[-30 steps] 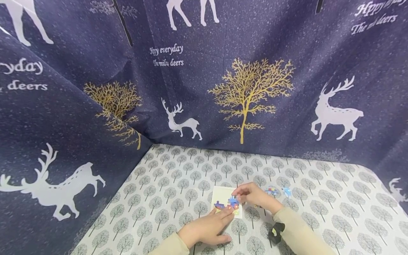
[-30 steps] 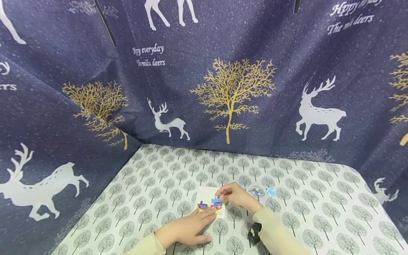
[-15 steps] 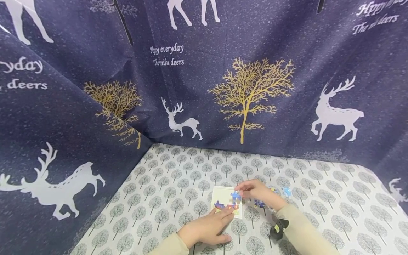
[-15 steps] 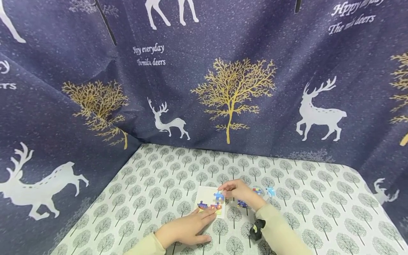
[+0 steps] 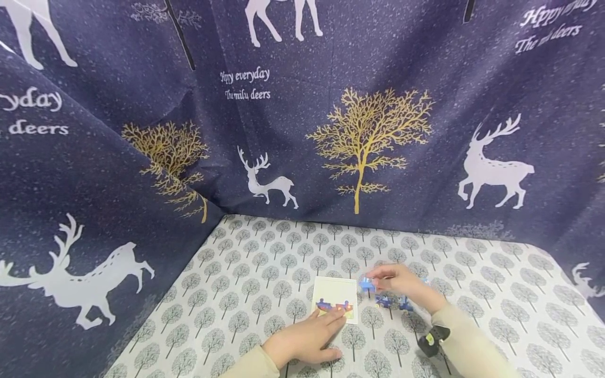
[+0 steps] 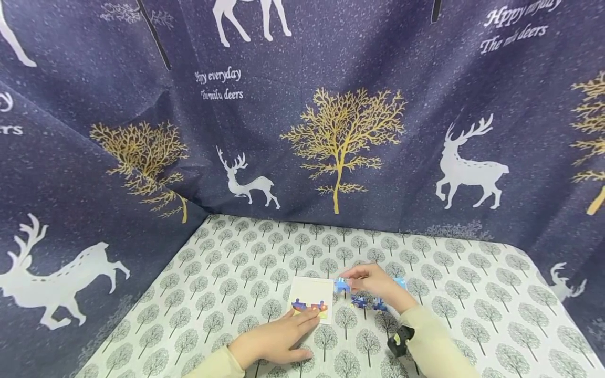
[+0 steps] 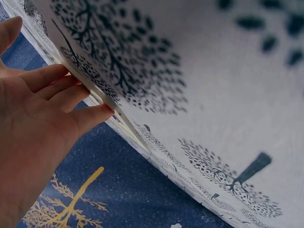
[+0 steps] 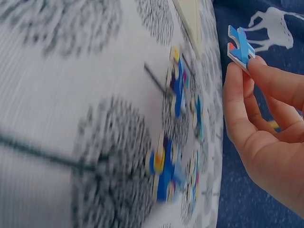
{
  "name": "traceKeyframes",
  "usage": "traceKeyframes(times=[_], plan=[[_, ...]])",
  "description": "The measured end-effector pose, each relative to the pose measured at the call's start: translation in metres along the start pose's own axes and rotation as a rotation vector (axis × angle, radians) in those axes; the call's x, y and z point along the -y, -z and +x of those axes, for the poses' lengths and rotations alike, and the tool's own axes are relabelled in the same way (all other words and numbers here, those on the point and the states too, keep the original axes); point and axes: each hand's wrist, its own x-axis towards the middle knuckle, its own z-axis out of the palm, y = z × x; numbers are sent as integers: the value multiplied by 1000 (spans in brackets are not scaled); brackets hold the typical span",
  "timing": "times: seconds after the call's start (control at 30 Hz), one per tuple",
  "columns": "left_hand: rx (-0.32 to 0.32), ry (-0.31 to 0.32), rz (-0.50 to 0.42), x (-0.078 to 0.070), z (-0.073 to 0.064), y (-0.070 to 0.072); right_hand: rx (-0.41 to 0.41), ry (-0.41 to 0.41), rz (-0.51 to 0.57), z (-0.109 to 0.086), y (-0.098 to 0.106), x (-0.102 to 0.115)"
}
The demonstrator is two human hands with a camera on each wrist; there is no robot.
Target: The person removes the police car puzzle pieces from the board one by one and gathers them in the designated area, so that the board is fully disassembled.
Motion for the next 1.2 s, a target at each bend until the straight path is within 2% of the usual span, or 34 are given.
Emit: traceKeyframes(times=[0.17, 0.5, 0.67, 1.03, 1.2], plan=[[-3, -7, 12, 0, -1, 1, -9, -12, 38, -8, 14, -5], [-3, -12, -1, -2, -2, 1, -53, -4, 27, -33, 42, -14], [1, -29, -20, -1, -3, 1, -92, -61, -7, -48, 55, -21], [-5, -13, -3, 0, -1, -1, -65, -68, 16, -72, 78, -35], [-8, 3, -2, 1, 0, -4, -68, -119, -4, -82, 83, -40]])
